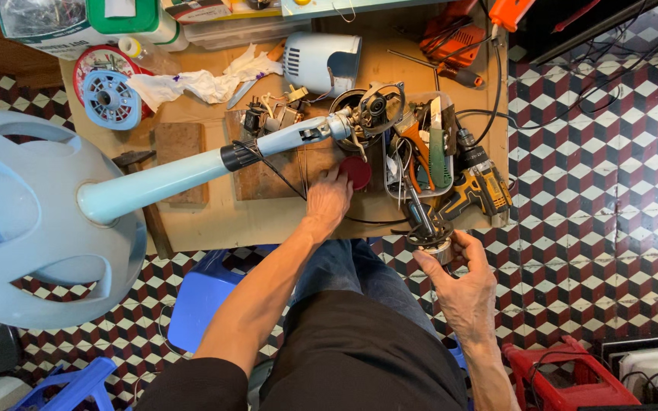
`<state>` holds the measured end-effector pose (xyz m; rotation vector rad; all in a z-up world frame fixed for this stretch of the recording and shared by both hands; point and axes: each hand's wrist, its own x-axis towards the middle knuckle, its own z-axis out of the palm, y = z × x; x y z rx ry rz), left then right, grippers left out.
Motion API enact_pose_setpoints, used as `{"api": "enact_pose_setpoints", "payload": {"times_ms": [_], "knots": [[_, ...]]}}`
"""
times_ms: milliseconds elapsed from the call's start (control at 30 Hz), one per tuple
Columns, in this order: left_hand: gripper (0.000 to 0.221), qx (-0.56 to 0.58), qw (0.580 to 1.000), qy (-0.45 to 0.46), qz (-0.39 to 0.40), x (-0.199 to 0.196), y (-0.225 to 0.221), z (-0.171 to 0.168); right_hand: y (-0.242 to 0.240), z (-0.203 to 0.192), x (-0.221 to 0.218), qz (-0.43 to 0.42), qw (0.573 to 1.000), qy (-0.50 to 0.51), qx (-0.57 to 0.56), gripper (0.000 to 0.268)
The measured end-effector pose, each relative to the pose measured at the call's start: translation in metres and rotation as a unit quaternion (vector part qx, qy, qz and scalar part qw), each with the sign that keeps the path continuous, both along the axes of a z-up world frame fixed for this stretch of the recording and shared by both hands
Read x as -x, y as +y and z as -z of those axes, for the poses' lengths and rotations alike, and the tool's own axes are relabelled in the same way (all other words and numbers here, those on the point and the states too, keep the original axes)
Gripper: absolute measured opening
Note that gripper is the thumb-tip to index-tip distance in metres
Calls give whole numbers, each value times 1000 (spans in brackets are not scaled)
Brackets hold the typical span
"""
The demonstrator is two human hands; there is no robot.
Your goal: The person disassembles a fan motor rotor, cleans it with a cloth, and applies oil to the stator and rotor components. They handle the rotor, stator, oil bottle, and cloth while working at a cluttered workbench.
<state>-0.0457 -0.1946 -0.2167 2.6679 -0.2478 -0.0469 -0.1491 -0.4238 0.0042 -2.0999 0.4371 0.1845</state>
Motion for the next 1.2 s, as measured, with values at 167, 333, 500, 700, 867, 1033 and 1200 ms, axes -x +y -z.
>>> {"api": "enact_pose_setpoints", "payload": {"times_ms": [167,333,500,700,867,1033,1200], "knots": [[60,-96,993,-54,35,20,-3,-20,-1,0,0,26,999,28,-16,58],[66,-92,995,15,29,18,-7,-35,4,-4,0,28,999,19,-38,58],[56,4,999,-47,14,17,-3,-41,4,-3,3,34,998,16,-46,60],[35,206,974,-51,-83,12,-4,-45,6,-1,4,18,999,15,-34,60],[22,132,988,-33,-76,-4,0,-38,8,1,4,25,999,36,-32,60],[22,77,996,-2,-34,-19,3,-18,6,2,7,27,999,26,-34,60],[16,51,998,21,-16,-23,9,1,5,2,7,30,998,32,-35,59]]}}
